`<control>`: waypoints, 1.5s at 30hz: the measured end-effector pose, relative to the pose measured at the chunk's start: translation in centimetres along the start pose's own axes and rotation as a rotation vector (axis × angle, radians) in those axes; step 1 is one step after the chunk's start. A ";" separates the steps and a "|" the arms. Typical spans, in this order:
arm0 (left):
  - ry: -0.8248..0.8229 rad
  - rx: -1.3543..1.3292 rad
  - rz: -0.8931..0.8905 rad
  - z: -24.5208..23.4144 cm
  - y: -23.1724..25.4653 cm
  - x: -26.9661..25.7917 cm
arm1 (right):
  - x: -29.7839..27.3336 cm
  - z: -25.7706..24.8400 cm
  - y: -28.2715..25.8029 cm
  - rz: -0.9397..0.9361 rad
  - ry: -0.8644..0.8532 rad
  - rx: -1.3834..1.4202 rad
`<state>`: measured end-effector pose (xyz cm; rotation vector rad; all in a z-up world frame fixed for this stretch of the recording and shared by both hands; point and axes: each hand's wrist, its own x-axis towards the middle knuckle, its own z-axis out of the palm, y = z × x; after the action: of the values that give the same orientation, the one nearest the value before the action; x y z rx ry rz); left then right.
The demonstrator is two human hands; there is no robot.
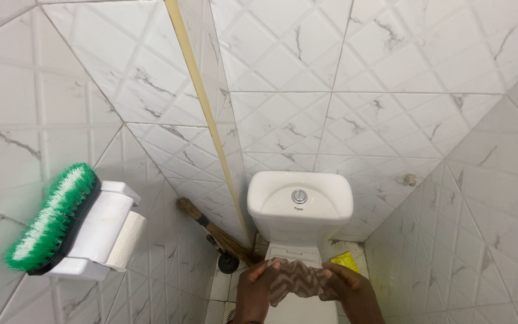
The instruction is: The person wipes the toilet tank and seat with a cloth. They then open the toilet lid and wipe the underside of the lid and the rim of the bowl.
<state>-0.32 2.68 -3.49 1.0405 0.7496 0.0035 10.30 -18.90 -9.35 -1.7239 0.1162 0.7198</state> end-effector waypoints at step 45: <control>-0.020 -0.116 -0.028 -1.8 -3.0 3.0 | 0.3 0.6 0.3 -0.033 0.005 0.002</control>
<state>-0.07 3.48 -7.96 0.9185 0.7368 0.0124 10.20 -18.38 -9.86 -1.7221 0.0917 0.6908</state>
